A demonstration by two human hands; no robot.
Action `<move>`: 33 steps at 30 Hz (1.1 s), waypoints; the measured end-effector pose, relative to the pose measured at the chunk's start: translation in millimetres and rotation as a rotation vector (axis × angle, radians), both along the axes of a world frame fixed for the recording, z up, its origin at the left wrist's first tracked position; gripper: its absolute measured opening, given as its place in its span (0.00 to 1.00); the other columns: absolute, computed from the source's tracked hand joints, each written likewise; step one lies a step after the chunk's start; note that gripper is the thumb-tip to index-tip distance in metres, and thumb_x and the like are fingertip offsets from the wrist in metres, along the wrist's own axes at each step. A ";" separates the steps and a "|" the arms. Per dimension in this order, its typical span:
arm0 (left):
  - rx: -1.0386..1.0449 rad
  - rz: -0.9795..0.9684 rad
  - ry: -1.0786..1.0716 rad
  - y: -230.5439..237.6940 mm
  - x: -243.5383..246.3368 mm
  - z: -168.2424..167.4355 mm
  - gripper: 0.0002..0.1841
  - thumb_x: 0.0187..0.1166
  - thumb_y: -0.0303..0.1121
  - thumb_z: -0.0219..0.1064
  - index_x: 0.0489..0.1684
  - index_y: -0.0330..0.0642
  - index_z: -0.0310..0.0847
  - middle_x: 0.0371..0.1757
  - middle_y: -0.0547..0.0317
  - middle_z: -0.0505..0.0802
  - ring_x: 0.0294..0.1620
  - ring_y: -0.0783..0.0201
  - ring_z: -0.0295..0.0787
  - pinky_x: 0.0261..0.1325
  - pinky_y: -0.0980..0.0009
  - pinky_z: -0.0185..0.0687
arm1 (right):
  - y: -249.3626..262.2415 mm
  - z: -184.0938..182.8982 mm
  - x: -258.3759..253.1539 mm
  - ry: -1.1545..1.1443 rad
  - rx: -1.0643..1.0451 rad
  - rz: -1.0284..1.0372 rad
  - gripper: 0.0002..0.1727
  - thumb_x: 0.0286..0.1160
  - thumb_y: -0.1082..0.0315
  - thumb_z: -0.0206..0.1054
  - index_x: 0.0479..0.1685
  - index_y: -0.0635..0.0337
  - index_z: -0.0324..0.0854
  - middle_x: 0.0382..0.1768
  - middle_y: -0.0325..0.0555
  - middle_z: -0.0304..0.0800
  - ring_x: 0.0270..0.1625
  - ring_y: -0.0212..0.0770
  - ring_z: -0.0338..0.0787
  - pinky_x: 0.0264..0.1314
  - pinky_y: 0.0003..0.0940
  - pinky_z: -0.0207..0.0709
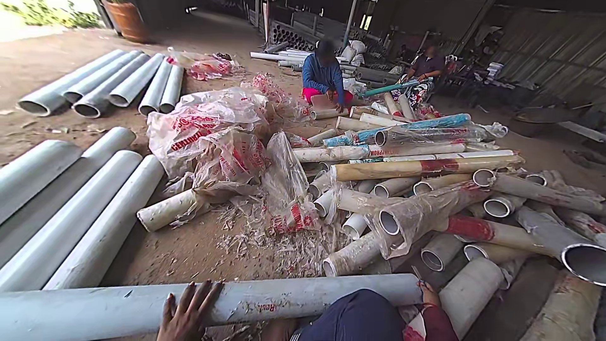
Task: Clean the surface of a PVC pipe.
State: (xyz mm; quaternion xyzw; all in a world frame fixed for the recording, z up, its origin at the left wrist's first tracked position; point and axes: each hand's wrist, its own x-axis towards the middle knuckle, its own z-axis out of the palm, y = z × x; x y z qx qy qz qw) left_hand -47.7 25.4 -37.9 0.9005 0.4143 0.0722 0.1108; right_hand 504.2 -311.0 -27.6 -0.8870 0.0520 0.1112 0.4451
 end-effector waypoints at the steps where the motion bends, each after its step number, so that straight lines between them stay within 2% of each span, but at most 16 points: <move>1: 0.024 0.015 0.008 3.3 0.3 -2.5 0.50 0.46 0.24 0.88 0.83 0.51 0.76 0.83 0.36 0.77 0.88 0.24 0.59 0.82 0.17 0.37 | 0.2 2.5 4.3 -0.010 0.054 -0.017 0.18 0.94 0.73 0.51 0.68 0.78 0.79 0.65 0.73 0.82 0.64 0.55 0.80 0.72 0.49 0.66; 3: 0.106 0.067 -0.027 6.3 2.5 -1.5 0.53 0.34 0.24 0.93 0.78 0.53 0.81 0.80 0.40 0.81 0.86 0.27 0.65 0.81 0.18 0.43 | 4.6 14.9 5.3 -0.039 0.140 -0.036 0.18 0.94 0.73 0.49 0.66 0.78 0.77 0.57 0.67 0.82 0.51 0.46 0.77 0.58 0.42 0.69; 4: 0.101 0.092 -0.026 5.0 2.9 6.1 0.54 0.32 0.23 0.94 0.78 0.53 0.81 0.80 0.42 0.82 0.86 0.29 0.66 0.82 0.19 0.43 | 5.4 24.4 -1.8 -0.038 0.191 -0.049 0.18 0.94 0.72 0.49 0.68 0.78 0.76 0.58 0.67 0.82 0.50 0.44 0.77 0.57 0.41 0.69; 5: 0.089 0.106 -0.022 3.1 2.7 13.0 0.55 0.31 0.23 0.94 0.78 0.52 0.81 0.80 0.43 0.82 0.86 0.30 0.66 0.82 0.20 0.44 | 4.4 33.4 -8.6 -0.032 0.239 -0.068 0.19 0.95 0.72 0.47 0.70 0.78 0.74 0.61 0.67 0.81 0.52 0.44 0.78 0.58 0.41 0.72; 8: 0.101 0.123 -0.021 5.8 4.0 26.3 0.54 0.32 0.24 0.94 0.78 0.52 0.81 0.79 0.46 0.83 0.85 0.33 0.68 0.82 0.20 0.44 | 11.4 57.9 -14.1 -0.066 0.400 -0.124 0.19 0.95 0.73 0.44 0.71 0.78 0.70 0.57 0.58 0.77 0.48 0.36 0.76 0.53 0.31 0.72; 11: 0.182 0.121 -0.073 9.3 7.3 31.0 0.53 0.29 0.23 0.94 0.74 0.49 0.84 0.76 0.46 0.86 0.82 0.32 0.73 0.80 0.19 0.48 | 21.2 73.9 -8.8 -0.126 0.514 -0.168 0.16 0.94 0.74 0.45 0.67 0.77 0.70 0.46 0.47 0.74 0.39 0.28 0.77 0.45 0.22 0.74; 14: 0.269 0.115 -0.113 12.3 8.6 35.5 0.50 0.29 0.21 0.93 0.72 0.49 0.86 0.73 0.49 0.89 0.78 0.32 0.78 0.75 0.18 0.53 | 33.2 82.3 -6.1 -0.152 0.624 -0.213 0.16 0.94 0.75 0.44 0.68 0.78 0.68 0.46 0.47 0.72 0.40 0.26 0.76 0.47 0.20 0.74; 17: 0.308 0.122 -0.132 16.1 7.7 36.1 0.50 0.28 0.22 0.93 0.70 0.49 0.87 0.71 0.51 0.90 0.76 0.33 0.81 0.74 0.18 0.56 | 45.6 81.7 -3.2 -0.156 0.649 -0.218 0.15 0.93 0.76 0.45 0.66 0.78 0.68 0.45 0.46 0.73 0.40 0.25 0.78 0.46 0.19 0.75; 20: 0.273 0.129 -0.127 23.4 10.6 25.6 0.52 0.26 0.23 0.94 0.71 0.51 0.86 0.72 0.51 0.90 0.78 0.33 0.79 0.74 0.17 0.53 | 52.0 65.0 12.9 -0.103 0.548 -0.153 0.17 0.93 0.76 0.45 0.70 0.80 0.67 0.52 0.55 0.75 0.45 0.31 0.77 0.50 0.24 0.73; 23: 0.192 0.077 -0.038 36.7 10.3 10.9 0.56 0.27 0.27 0.96 0.77 0.53 0.82 0.76 0.46 0.86 0.82 0.31 0.72 0.77 0.15 0.45 | 56.3 40.0 20.0 -0.054 0.481 -0.158 0.20 0.95 0.75 0.44 0.74 0.83 0.65 0.64 0.70 0.75 0.53 0.42 0.77 0.60 0.33 0.72; 25: 0.213 0.009 -0.021 47.6 8.5 6.4 0.58 0.25 0.29 0.96 0.79 0.53 0.80 0.77 0.44 0.85 0.84 0.29 0.69 0.78 0.16 0.45 | 60.3 33.8 19.8 -0.064 0.482 -0.183 0.20 0.95 0.74 0.43 0.74 0.83 0.65 0.64 0.69 0.74 0.54 0.42 0.77 0.61 0.32 0.73; 28: 0.186 -0.122 0.025 63.2 5.9 16.6 0.59 0.24 0.27 0.97 0.78 0.56 0.82 0.83 0.43 0.79 0.85 0.27 0.67 0.81 0.20 0.49 | 64.1 31.3 22.4 -0.079 0.478 -0.175 0.20 0.95 0.75 0.44 0.73 0.84 0.66 0.64 0.71 0.75 0.54 0.41 0.79 0.60 0.30 0.74; 29: 0.156 -0.156 0.076 67.1 5.9 21.9 0.59 0.26 0.27 0.97 0.79 0.56 0.81 0.82 0.39 0.79 0.83 0.25 0.69 0.81 0.22 0.52 | 63.7 30.7 21.8 -0.076 0.470 -0.176 0.20 0.95 0.75 0.44 0.73 0.84 0.65 0.64 0.71 0.75 0.54 0.41 0.79 0.60 0.30 0.74; 31: 0.065 -0.199 0.253 74.6 8.4 31.7 0.57 0.41 0.31 0.94 0.87 0.57 0.71 0.78 0.29 0.79 0.80 0.25 0.71 0.83 0.29 0.55 | 65.7 33.1 20.1 -0.075 0.459 -0.185 0.20 0.95 0.75 0.43 0.75 0.84 0.64 0.69 0.74 0.73 0.59 0.44 0.79 0.65 0.32 0.73; 33: 0.061 -0.254 0.260 82.6 6.5 29.8 0.55 0.45 0.34 0.93 0.86 0.53 0.71 0.72 0.23 0.82 0.75 0.23 0.76 0.81 0.30 0.59 | 69.4 36.5 10.4 -0.090 0.465 -0.202 0.21 0.95 0.76 0.43 0.78 0.84 0.62 0.73 0.78 0.70 0.65 0.49 0.79 0.72 0.35 0.71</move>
